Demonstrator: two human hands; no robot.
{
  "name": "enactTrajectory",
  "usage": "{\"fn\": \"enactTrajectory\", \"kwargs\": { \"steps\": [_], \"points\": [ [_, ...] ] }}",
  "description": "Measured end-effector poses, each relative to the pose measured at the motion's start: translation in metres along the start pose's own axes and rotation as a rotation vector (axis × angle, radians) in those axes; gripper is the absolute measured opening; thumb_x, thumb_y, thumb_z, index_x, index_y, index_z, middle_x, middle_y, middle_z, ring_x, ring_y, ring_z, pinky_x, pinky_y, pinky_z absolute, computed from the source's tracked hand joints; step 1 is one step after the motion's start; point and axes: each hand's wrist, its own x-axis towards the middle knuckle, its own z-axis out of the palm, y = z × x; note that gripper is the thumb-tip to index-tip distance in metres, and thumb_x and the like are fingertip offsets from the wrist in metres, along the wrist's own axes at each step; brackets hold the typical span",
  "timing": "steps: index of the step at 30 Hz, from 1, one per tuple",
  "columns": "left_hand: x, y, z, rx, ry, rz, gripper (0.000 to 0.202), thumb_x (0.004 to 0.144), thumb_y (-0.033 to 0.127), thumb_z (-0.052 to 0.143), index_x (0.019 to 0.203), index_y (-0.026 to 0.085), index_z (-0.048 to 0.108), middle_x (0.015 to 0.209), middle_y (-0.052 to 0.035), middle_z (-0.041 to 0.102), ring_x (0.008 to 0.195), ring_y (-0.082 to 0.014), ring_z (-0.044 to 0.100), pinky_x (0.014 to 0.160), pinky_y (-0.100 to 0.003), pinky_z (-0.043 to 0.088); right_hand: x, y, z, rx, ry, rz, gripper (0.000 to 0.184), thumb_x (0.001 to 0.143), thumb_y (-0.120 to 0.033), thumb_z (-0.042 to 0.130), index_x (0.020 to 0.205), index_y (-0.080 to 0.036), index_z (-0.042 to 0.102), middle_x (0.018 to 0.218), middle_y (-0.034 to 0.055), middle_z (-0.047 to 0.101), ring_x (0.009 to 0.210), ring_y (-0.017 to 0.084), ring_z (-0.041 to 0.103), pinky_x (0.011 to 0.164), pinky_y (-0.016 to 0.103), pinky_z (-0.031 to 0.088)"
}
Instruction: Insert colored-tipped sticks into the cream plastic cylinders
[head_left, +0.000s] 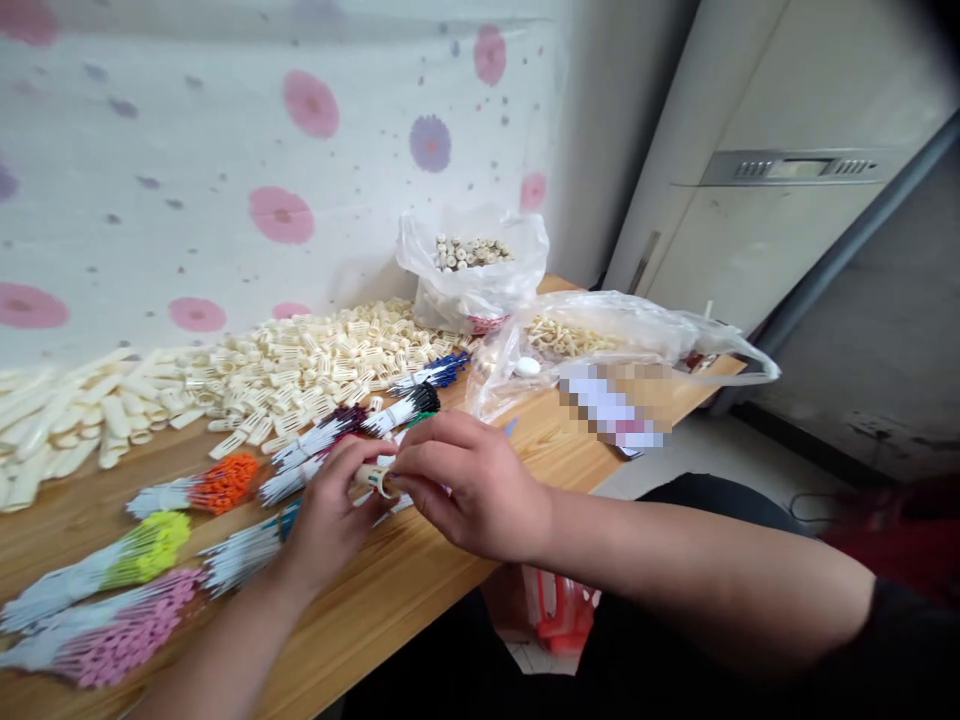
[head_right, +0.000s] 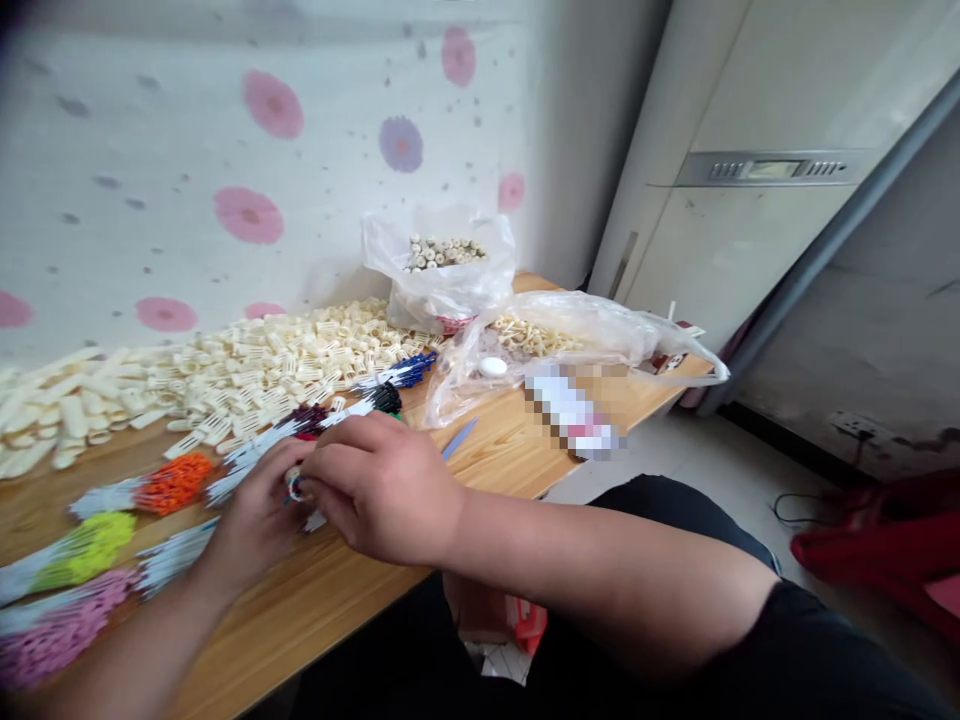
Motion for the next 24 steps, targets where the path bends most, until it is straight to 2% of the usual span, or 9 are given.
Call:
{"fn": "enactTrajectory", "kwargs": {
  "steps": [3,5,9,16,24],
  "points": [
    [0.000,0.004,-0.001,0.017,-0.028,0.003,0.039,0.093,0.047,0.037,0.118,0.021,0.053,0.106,-0.0075,0.054,0.101,-0.0234,0.052,0.085,-0.033,0.042,-0.001,0.002,-0.004,-0.035,0.056,0.025,0.015,0.088,-0.017,0.050,0.083,-0.014,0.065,0.086,0.0083,0.062,0.079,0.014,0.058,0.071,0.027,0.049],
    [0.000,0.007,-0.001,0.039,-0.026,-0.012,0.039,0.095,0.045,0.032,0.118,0.021,0.053,0.108,-0.0076,0.053,0.103,-0.0232,0.052,0.087,-0.033,0.042,-0.002,0.002,-0.006,-0.044,0.083,0.056,0.015,0.086,-0.018,0.053,0.078,-0.015,0.065,0.083,0.0071,0.058,0.076,0.014,0.055,0.068,0.026,0.047],
    [-0.001,0.006,0.001,0.096,0.013,0.020,0.034,0.094,0.042,0.038,0.109,0.019,0.058,0.102,-0.0073,0.053,0.099,-0.0223,0.053,0.085,-0.032,0.043,-0.004,0.005,-0.006,-0.012,0.072,0.122,0.012,0.082,-0.015,0.056,0.073,-0.014,0.064,0.084,0.0067,0.055,0.078,0.014,0.053,0.068,0.026,0.047],
    [-0.002,0.010,0.002,0.220,0.151,0.135,0.025,0.090,0.034,0.050,0.103,0.016,0.063,0.093,-0.0073,0.054,0.088,-0.0202,0.055,0.078,-0.030,0.045,-0.005,0.009,-0.007,0.116,0.062,0.212,0.010,0.080,-0.014,0.059,0.071,-0.016,0.062,0.083,0.0042,0.054,0.080,0.014,0.053,0.072,0.026,0.047],
    [-0.002,0.019,0.002,0.294,0.249,0.122,0.021,0.088,0.032,0.055,0.100,0.018,0.066,0.088,-0.0053,0.056,0.083,-0.0178,0.057,0.073,-0.028,0.048,-0.009,0.005,-0.001,0.259,0.085,0.402,0.010,0.081,-0.010,0.059,0.075,-0.015,0.065,0.086,0.0046,0.057,0.084,0.014,0.055,0.077,0.029,0.045]
  ]
}}
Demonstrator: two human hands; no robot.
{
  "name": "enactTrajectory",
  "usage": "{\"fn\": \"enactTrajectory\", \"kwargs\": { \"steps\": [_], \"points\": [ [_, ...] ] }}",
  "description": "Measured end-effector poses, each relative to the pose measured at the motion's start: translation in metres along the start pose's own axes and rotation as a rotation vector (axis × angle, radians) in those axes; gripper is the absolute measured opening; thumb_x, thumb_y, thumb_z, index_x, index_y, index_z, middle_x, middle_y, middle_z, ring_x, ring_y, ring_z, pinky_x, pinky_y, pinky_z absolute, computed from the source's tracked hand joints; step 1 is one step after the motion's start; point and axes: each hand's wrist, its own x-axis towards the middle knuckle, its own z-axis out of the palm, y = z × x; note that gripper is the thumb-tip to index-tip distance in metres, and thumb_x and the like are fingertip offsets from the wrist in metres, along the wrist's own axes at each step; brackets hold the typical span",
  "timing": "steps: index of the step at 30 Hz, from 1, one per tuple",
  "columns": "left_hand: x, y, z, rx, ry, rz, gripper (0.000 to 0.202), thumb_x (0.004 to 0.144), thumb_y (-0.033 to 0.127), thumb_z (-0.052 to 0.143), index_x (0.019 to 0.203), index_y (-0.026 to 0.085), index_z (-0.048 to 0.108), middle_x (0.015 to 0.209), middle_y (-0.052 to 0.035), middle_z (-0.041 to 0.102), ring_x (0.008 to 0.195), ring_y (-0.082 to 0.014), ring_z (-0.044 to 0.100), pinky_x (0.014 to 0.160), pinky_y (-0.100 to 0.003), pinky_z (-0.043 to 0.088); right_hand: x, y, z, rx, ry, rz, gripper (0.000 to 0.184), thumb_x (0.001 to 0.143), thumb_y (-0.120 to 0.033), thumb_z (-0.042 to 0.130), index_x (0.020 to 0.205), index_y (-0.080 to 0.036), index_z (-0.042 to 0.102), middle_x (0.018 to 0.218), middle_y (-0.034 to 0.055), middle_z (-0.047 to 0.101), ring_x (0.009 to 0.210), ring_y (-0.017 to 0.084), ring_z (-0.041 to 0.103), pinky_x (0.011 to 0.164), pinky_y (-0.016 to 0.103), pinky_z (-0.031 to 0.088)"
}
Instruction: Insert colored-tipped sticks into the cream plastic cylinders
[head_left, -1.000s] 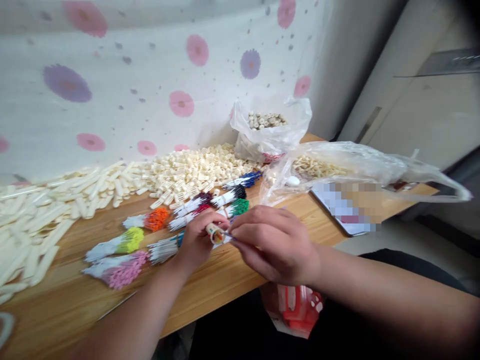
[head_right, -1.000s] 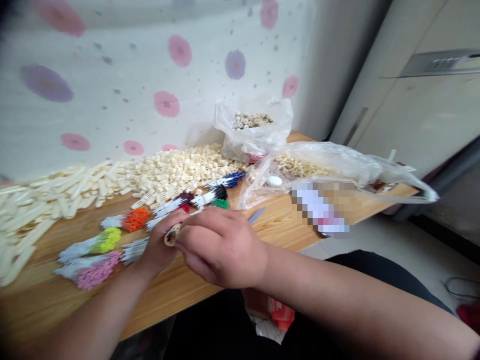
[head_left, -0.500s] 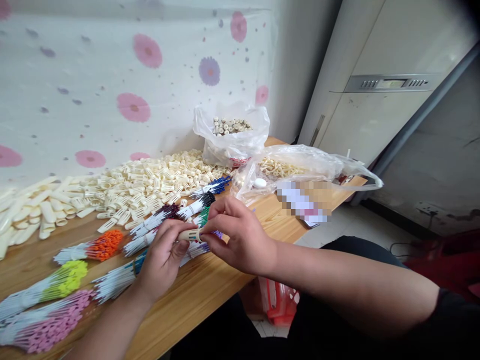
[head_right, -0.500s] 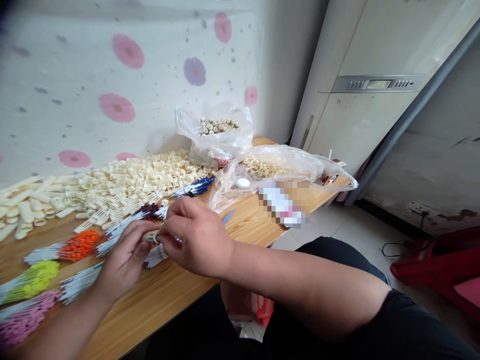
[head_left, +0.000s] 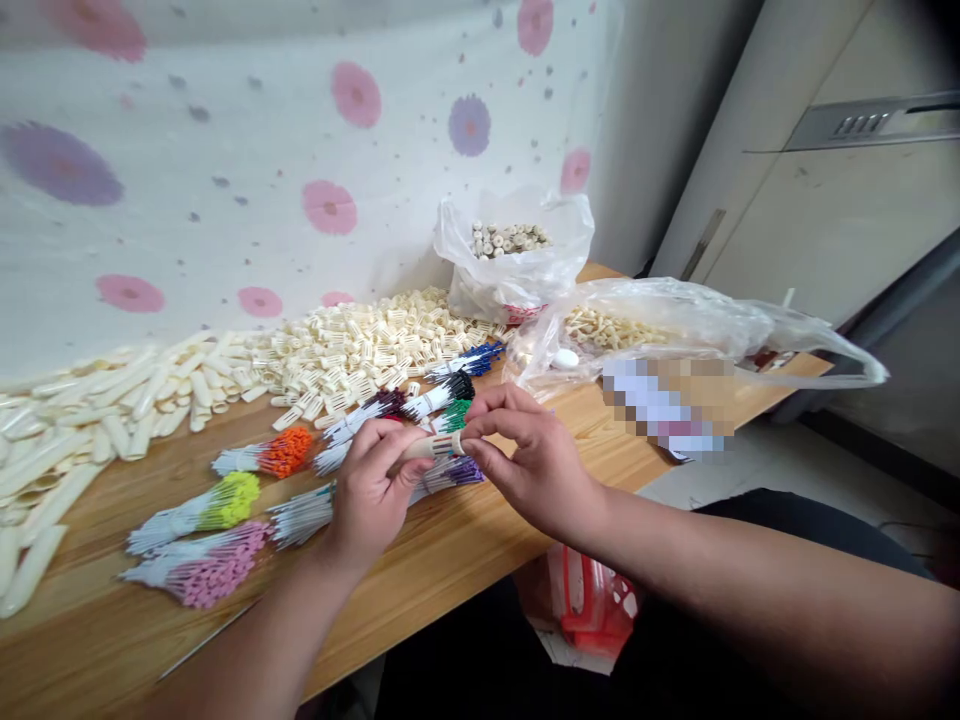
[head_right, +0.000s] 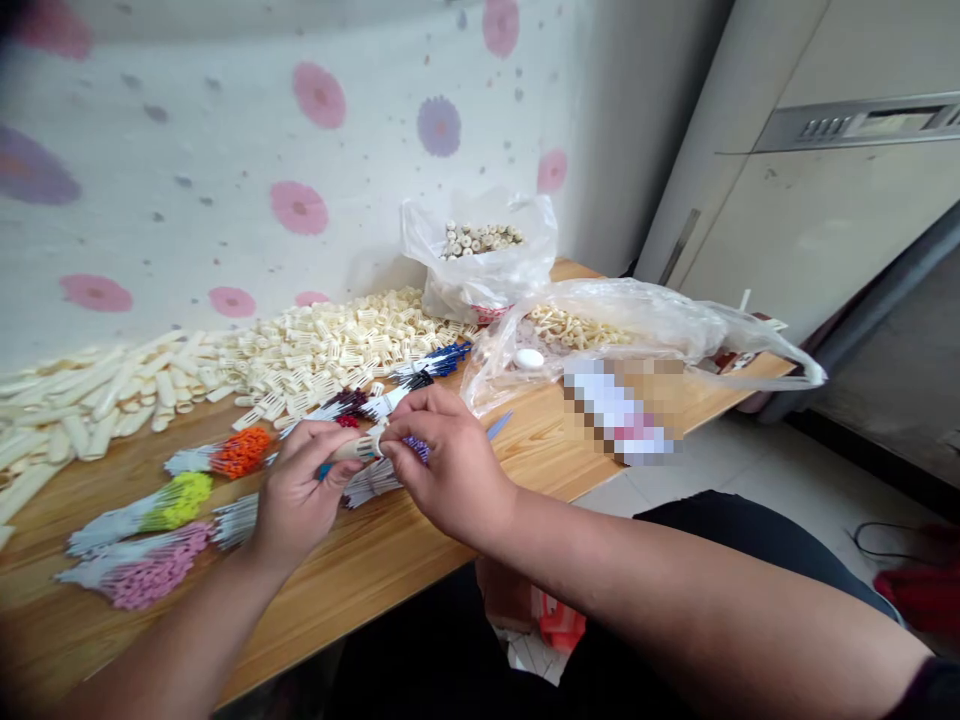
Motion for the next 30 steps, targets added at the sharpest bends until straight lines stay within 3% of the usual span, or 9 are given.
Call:
{"fn": "enactTrajectory", "kwargs": {
  "steps": [7,11,13,15,17,19,24,30],
  "points": [
    [0.000,-0.001,0.000,-0.096,-0.014,-0.045,0.020,0.088,0.034,0.055,0.096,0.018,0.065,0.089,-0.0049,0.055,0.084,-0.0171,0.055,0.074,-0.028,0.046,-0.001,-0.002,-0.002,0.160,-0.088,0.075,0.012,0.083,-0.014,0.058,0.080,-0.016,0.069,0.095,0.0058,0.059,0.090,0.015,0.057,0.081,0.032,0.045],
    [-0.003,-0.010,0.005,-0.338,-0.081,-0.256,0.033,0.089,0.048,0.048,0.091,0.018,0.062,0.084,-0.0046,0.056,0.081,-0.0178,0.054,0.074,-0.029,0.045,0.017,0.017,-0.011,0.158,-0.050,0.043,0.011,0.084,-0.020,0.059,0.085,-0.016,0.070,0.092,0.0055,0.062,0.089,0.015,0.059,0.082,0.032,0.046],
    [-0.005,-0.016,0.009,-0.485,-0.068,-0.423,0.039,0.089,0.054,0.044,0.090,0.018,0.059,0.080,-0.0037,0.055,0.077,-0.0171,0.053,0.073,-0.029,0.045,0.028,0.036,-0.014,0.021,-0.072,0.087,0.011,0.084,-0.018,0.058,0.085,-0.015,0.069,0.086,0.0048,0.065,0.083,0.015,0.060,0.076,0.030,0.047],
    [-0.005,-0.022,0.012,-0.618,-0.021,-0.549,0.041,0.086,0.058,0.046,0.088,0.019,0.056,0.079,-0.0027,0.054,0.074,-0.0159,0.052,0.072,-0.029,0.045,0.037,0.055,-0.014,-0.212,-0.236,0.124,0.011,0.082,-0.014,0.058,0.083,-0.015,0.069,0.081,0.0040,0.066,0.075,0.014,0.060,0.070,0.027,0.046],
    [-0.004,-0.024,0.014,-0.700,0.000,-0.624,0.038,0.081,0.057,0.055,0.083,0.019,0.054,0.076,-0.0008,0.052,0.072,-0.0147,0.051,0.072,-0.028,0.045,0.042,0.070,-0.010,-0.476,-0.427,0.055,0.013,0.083,-0.013,0.057,0.084,-0.015,0.070,0.083,0.0046,0.067,0.077,0.013,0.060,0.070,0.025,0.044],
    [-0.002,-0.024,0.014,-0.726,-0.018,-0.671,0.034,0.077,0.051,0.064,0.077,0.018,0.053,0.071,0.0010,0.052,0.071,-0.0142,0.051,0.072,-0.028,0.044,0.043,0.078,-0.004,-0.659,-0.533,-0.043,0.013,0.084,-0.015,0.057,0.086,-0.016,0.070,0.088,0.0059,0.066,0.084,0.015,0.059,0.073,0.025,0.043],
    [0.003,-0.022,0.014,-0.747,-0.122,-0.677,0.026,0.078,0.042,0.065,0.073,0.017,0.060,0.078,-0.0028,0.064,0.083,-0.0189,0.059,0.082,-0.033,0.045,0.045,0.081,0.010,-0.821,-0.591,-0.122,0.013,0.085,-0.023,0.057,0.086,-0.017,0.069,0.093,0.0076,0.064,0.089,0.019,0.057,0.074,0.028,0.041],
    [0.003,-0.023,0.013,-0.586,-0.257,-0.632,0.028,0.082,0.042,0.059,0.086,0.016,0.068,0.093,-0.0088,0.070,0.091,-0.0229,0.062,0.084,-0.037,0.046,0.046,0.076,0.018,-0.937,-0.643,-0.182,0.021,0.090,-0.016,0.045,0.087,-0.012,0.066,0.092,0.0120,0.063,0.084,0.021,0.057,0.066,0.029,0.038]
  ]
}}
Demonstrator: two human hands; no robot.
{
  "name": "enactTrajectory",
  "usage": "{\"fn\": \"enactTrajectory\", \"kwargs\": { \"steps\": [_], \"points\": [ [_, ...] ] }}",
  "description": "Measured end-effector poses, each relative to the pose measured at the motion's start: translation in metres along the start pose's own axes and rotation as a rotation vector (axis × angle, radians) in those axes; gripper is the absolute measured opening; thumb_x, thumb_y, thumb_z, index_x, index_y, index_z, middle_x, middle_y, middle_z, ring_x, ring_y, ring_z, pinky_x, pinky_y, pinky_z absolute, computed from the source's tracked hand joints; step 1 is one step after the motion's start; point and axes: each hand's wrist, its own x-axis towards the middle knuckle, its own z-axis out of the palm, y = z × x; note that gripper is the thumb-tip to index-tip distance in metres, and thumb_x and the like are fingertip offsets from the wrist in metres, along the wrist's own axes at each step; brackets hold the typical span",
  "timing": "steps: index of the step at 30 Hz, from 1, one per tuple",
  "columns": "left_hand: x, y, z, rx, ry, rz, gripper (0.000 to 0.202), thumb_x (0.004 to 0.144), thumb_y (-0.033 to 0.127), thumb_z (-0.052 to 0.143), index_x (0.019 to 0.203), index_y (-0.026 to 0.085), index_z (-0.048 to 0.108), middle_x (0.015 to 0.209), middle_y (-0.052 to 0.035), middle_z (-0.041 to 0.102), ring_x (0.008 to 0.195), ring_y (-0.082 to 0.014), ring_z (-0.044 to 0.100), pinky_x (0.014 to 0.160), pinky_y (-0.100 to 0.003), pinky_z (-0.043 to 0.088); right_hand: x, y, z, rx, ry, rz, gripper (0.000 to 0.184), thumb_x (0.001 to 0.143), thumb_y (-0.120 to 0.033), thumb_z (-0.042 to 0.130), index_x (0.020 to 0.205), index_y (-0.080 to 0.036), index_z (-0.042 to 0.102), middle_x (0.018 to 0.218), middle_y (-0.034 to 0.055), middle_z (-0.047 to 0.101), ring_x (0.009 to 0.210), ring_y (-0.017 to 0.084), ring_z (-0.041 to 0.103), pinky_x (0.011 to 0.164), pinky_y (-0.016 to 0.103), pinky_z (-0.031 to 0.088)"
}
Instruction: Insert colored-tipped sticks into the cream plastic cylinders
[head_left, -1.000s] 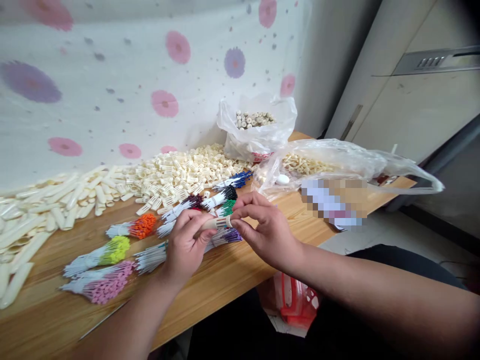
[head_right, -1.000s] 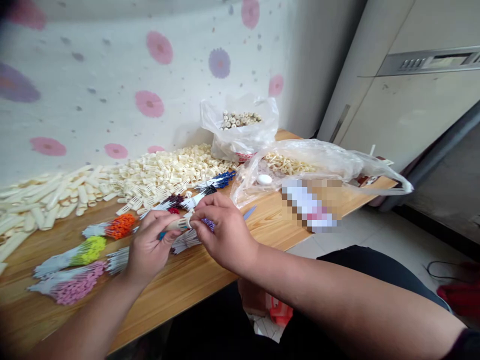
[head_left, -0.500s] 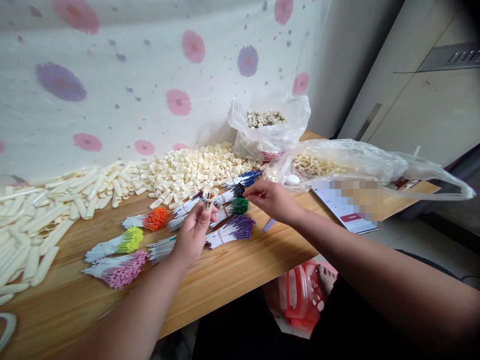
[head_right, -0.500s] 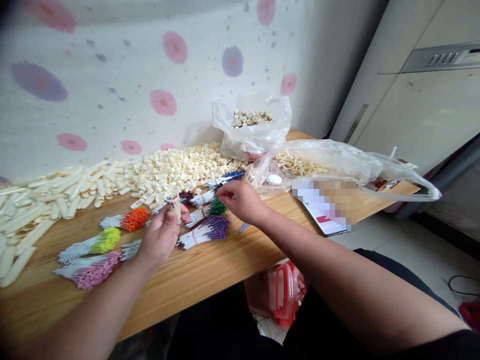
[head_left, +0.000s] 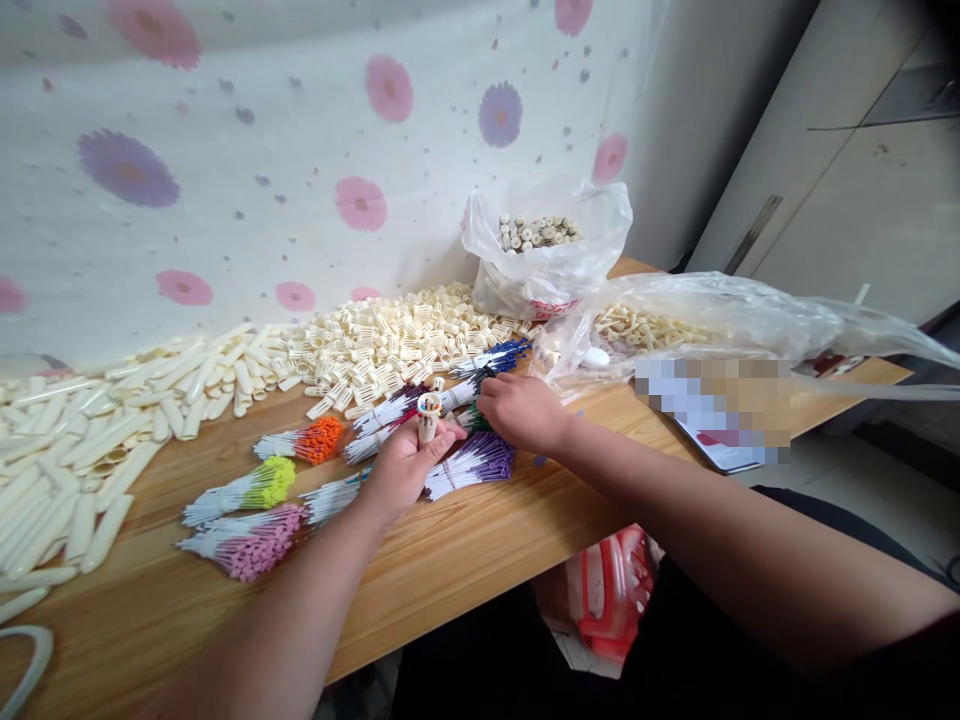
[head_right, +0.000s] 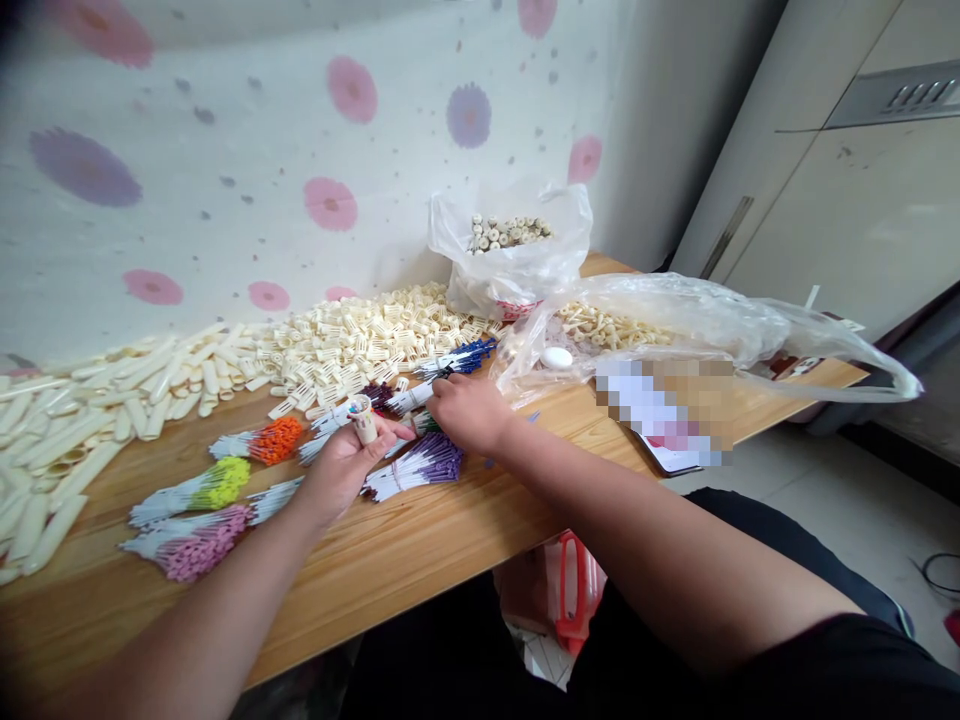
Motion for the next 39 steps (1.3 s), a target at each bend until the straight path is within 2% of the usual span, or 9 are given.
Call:
{"fn": "enactTrajectory", "kwargs": {
  "steps": [7,10,13,16,19,23,26,35,39],
  "points": [
    [-0.002,0.004,0.001,0.136,-0.043,-0.019,0.026,0.084,0.039,0.055,0.090,0.018,0.068,0.097,-0.0081,0.070,0.094,-0.0232,0.062,0.085,-0.038,0.046,-0.013,0.020,-0.024,-0.122,-0.004,0.052,0.017,0.087,-0.014,0.046,0.090,-0.015,0.063,0.090,0.0098,0.064,0.079,0.020,0.057,0.057,0.027,0.032],
    [-0.003,0.003,0.000,0.118,0.074,0.042,0.022,0.083,0.038,0.058,0.084,0.017,0.065,0.086,-0.0048,0.069,0.083,-0.0204,0.062,0.079,-0.034,0.047,-0.026,0.036,-0.045,-0.110,0.014,0.103,0.017,0.088,-0.015,0.045,0.085,-0.016,0.062,0.084,0.0071,0.063,0.071,0.017,0.056,0.055,0.026,0.029],
    [-0.007,0.009,0.001,0.110,0.218,0.095,0.021,0.080,0.038,0.060,0.075,0.018,0.062,0.068,0.0001,0.062,0.067,-0.0162,0.057,0.067,-0.029,0.046,-0.036,0.033,-0.061,0.079,0.030,-0.036,0.019,0.091,-0.017,0.045,0.080,-0.016,0.061,0.082,0.0047,0.061,0.069,0.014,0.053,0.059,0.025,0.032],
    [-0.012,0.022,0.006,0.074,0.096,0.019,0.020,0.075,0.038,0.066,0.077,0.018,0.067,0.070,-0.0009,0.066,0.067,-0.0172,0.059,0.065,-0.029,0.045,-0.039,0.011,-0.067,0.223,0.039,-0.252,0.022,0.093,-0.016,0.043,0.079,-0.016,0.061,0.081,0.0047,0.059,0.072,0.013,0.052,0.063,0.024,0.036],
    [-0.017,0.029,0.012,-0.015,-0.065,-0.046,0.018,0.069,0.035,0.071,0.070,0.018,0.067,0.064,-0.0003,0.065,0.062,-0.0164,0.058,0.061,-0.028,0.044,-0.038,-0.010,-0.064,0.263,0.051,-0.318,0.024,0.093,-0.015,0.043,0.079,-0.014,0.062,0.078,0.0059,0.058,0.068,0.013,0.050,0.061,0.025,0.037],
    [-0.018,0.025,0.012,-0.107,-0.063,-0.035,0.018,0.074,0.031,0.067,0.063,0.017,0.064,0.058,0.0004,0.060,0.055,-0.0127,0.052,0.055,-0.026,0.040,-0.037,-0.016,-0.054,0.518,0.248,-0.199,0.013,0.086,-0.013,0.056,0.095,-0.011,0.065,0.085,0.0071,0.062,0.071,0.013,0.055,0.064,0.024,0.043],
    [-0.017,0.020,0.009,-0.133,-0.041,-0.044,0.020,0.076,0.032,0.066,0.063,0.016,0.064,0.058,0.0002,0.059,0.049,-0.0097,0.044,0.047,-0.024,0.033,-0.037,-0.013,-0.046,0.703,0.358,-0.041,0.024,0.078,-0.010,0.062,0.102,-0.012,0.065,0.083,0.0051,0.066,0.068,0.012,0.058,0.063,0.023,0.045],
    [-0.019,0.028,0.012,-0.364,-0.041,-0.067,0.017,0.074,0.030,0.067,0.066,0.016,0.062,0.056,0.0014,0.060,0.044,-0.0059,0.040,0.051,-0.024,0.038,-0.031,-0.026,-0.026,1.302,0.253,0.156,0.015,0.079,-0.017,0.059,0.090,-0.015,0.068,0.075,0.0006,0.068,0.066,0.011,0.061,0.064,0.025,0.049],
    [-0.020,0.028,0.012,-0.446,-0.065,-0.129,0.021,0.071,0.034,0.069,0.068,0.016,0.060,0.056,0.0010,0.059,0.044,-0.0061,0.040,0.045,-0.021,0.031,-0.029,-0.032,-0.024,1.529,0.193,0.217,0.013,0.075,-0.024,0.065,0.081,-0.013,0.065,0.066,-0.0010,0.064,0.058,0.009,0.056,0.059,0.025,0.046]
  ]
}}
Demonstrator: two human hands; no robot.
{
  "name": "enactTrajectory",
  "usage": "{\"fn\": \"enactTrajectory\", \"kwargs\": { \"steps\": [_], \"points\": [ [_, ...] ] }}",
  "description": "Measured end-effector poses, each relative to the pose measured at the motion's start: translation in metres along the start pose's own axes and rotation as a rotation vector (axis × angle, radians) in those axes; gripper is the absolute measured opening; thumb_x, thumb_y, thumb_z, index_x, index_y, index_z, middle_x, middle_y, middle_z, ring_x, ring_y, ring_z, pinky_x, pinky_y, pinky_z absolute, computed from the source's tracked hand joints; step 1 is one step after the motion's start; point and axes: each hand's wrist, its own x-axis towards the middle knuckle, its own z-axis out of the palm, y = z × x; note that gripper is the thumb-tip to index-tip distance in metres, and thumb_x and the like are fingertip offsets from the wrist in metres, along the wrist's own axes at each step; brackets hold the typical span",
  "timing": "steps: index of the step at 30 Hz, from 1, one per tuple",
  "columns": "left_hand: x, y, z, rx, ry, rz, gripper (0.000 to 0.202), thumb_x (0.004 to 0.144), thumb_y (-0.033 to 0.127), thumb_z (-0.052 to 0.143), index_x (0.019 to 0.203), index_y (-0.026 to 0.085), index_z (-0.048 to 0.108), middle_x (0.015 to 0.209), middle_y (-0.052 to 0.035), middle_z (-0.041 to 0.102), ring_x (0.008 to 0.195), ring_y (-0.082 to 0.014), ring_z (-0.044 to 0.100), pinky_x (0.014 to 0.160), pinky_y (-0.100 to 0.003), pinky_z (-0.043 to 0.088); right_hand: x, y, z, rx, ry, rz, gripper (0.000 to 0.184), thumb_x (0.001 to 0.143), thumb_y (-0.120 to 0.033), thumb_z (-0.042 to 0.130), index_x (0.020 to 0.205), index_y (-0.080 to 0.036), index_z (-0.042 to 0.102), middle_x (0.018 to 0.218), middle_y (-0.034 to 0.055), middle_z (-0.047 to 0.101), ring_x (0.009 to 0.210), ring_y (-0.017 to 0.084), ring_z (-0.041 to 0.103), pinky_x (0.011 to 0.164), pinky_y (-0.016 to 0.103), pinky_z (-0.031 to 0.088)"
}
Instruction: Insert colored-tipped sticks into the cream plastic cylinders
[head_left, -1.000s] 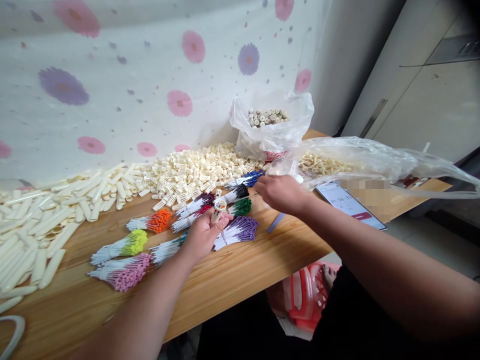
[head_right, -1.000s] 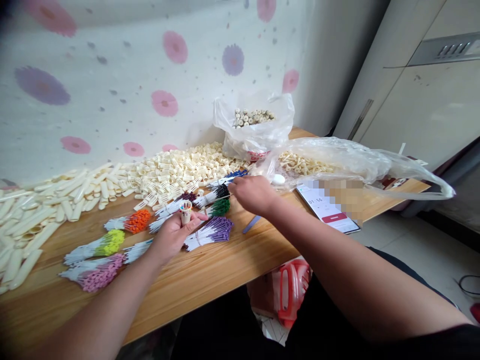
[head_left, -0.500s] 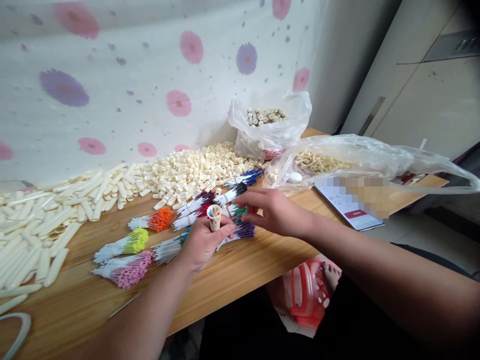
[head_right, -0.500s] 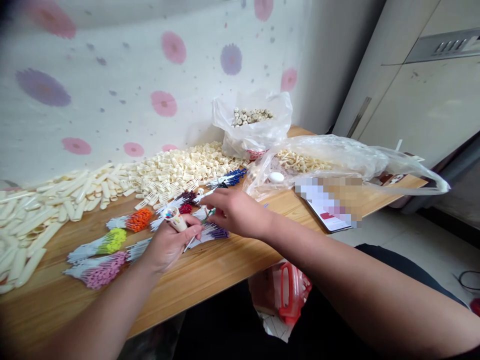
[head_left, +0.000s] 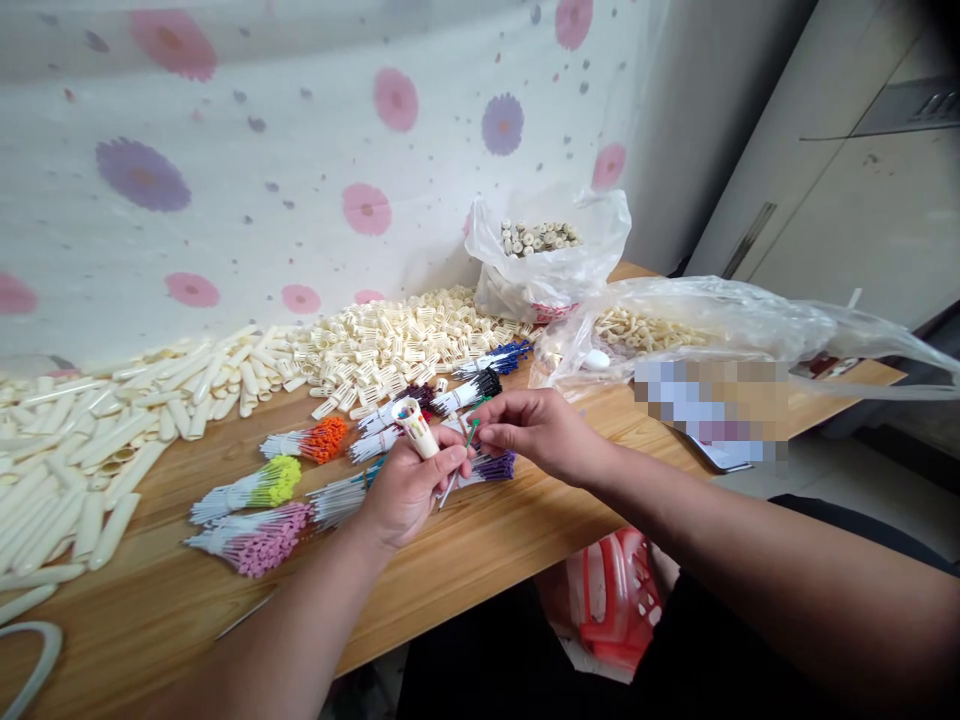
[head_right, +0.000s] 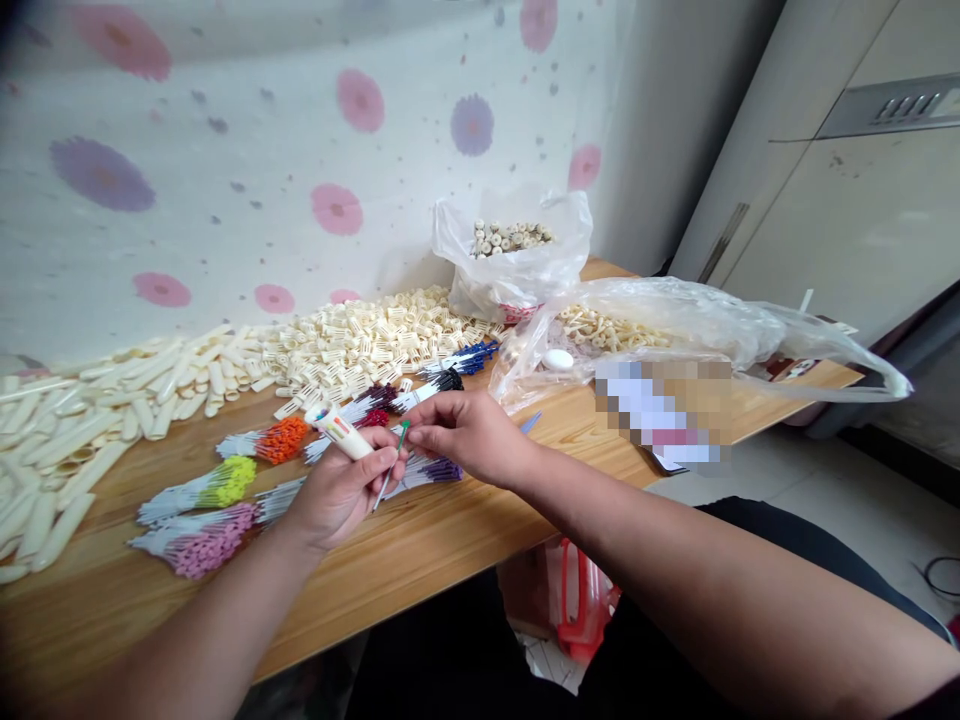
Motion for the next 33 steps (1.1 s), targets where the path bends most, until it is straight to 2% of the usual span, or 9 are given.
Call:
{"fn": "enactTrajectory", "kwargs": {
  "steps": [3,5,10,12,14,17,20,27,33],
  "points": [
    [0.001,-0.004,-0.004,0.057,-0.011,0.030,0.023,0.073,0.037,0.069,0.071,0.016,0.062,0.059,0.0002,0.059,0.047,-0.0075,0.041,0.046,-0.022,0.031,0.002,-0.005,0.002,-0.036,0.006,-0.021,0.013,0.076,-0.026,0.065,0.075,-0.014,0.061,0.063,-0.0013,0.062,0.056,0.009,0.055,0.056,0.024,0.045],
    [0.003,-0.008,-0.008,0.143,0.016,0.122,0.023,0.076,0.039,0.067,0.077,0.016,0.065,0.064,-0.0001,0.060,0.052,-0.0090,0.044,0.049,-0.023,0.035,0.000,-0.018,0.000,-0.171,0.044,-0.113,0.013,0.079,-0.025,0.062,0.072,-0.015,0.059,0.061,-0.0011,0.061,0.055,0.009,0.055,0.052,0.023,0.044],
    [0.009,-0.008,-0.016,0.420,0.175,0.301,0.025,0.079,0.042,0.065,0.080,0.017,0.067,0.075,-0.0028,0.064,0.072,-0.0164,0.057,0.068,-0.028,0.044,-0.023,-0.076,-0.007,-0.546,0.323,-0.592,0.006,0.084,-0.017,0.059,0.079,-0.019,0.062,0.075,0.0032,0.067,0.071,0.014,0.063,0.063,0.028,0.051],
    [0.009,-0.007,-0.018,0.477,0.175,0.329,0.023,0.079,0.041,0.065,0.078,0.018,0.067,0.077,-0.0033,0.065,0.075,-0.0178,0.058,0.072,-0.030,0.045,-0.036,-0.098,-0.005,-0.622,0.335,-0.754,0.011,0.083,-0.012,0.059,0.087,-0.021,0.063,0.081,0.0029,0.069,0.078,0.015,0.066,0.068,0.028,0.054],
    [0.009,-0.007,-0.019,0.478,0.143,0.337,0.024,0.079,0.042,0.064,0.080,0.019,0.068,0.082,-0.0046,0.066,0.078,-0.0195,0.059,0.075,-0.032,0.046,-0.045,-0.111,-0.001,-0.657,0.245,-0.880,0.018,0.082,-0.006,0.058,0.093,-0.020,0.062,0.081,0.0031,0.070,0.078,0.014,0.067,0.071,0.026,0.056],
    [0.008,-0.007,-0.019,0.478,0.125,0.345,0.025,0.080,0.044,0.062,0.080,0.020,0.068,0.086,-0.0061,0.067,0.079,-0.0215,0.061,0.076,-0.035,0.047,-0.048,-0.115,0.006,-0.726,0.072,-0.906,0.017,0.082,-0.005,0.056,0.093,-0.016,0.062,0.083,0.0058,0.070,0.079,0.014,0.068,0.071,0.025,0.057],
    [0.006,-0.004,-0.017,0.534,0.142,0.379,0.023,0.081,0.044,0.060,0.075,0.022,0.067,0.078,-0.0040,0.066,0.073,-0.0208,0.060,0.071,-0.035,0.047,-0.043,-0.106,0.011,-0.812,0.012,-0.899,0.013,0.082,-0.006,0.056,0.090,-0.016,0.061,0.087,0.0080,0.071,0.082,0.015,0.067,0.074,0.025,0.056],
    [0.005,-0.001,-0.013,0.575,0.097,0.457,0.020,0.083,0.040,0.059,0.075,0.022,0.065,0.073,-0.0016,0.063,0.070,-0.0185,0.058,0.065,-0.032,0.047,-0.033,-0.080,0.017,-0.803,0.069,-0.940,0.010,0.082,-0.007,0.057,0.089,-0.014,0.059,0.085,0.0097,0.071,0.078,0.015,0.066,0.070,0.027,0.055],
    [0.009,-0.007,-0.018,0.554,0.058,0.480,0.021,0.082,0.039,0.060,0.078,0.018,0.065,0.075,-0.0034,0.062,0.073,-0.0189,0.057,0.068,-0.032,0.045,-0.028,-0.070,0.018,-0.721,0.122,-0.885,0.008,0.081,-0.007,0.060,0.087,-0.012,0.060,0.079,0.0106,0.070,0.074,0.016,0.065,0.066,0.027,0.054]
  ]
}}
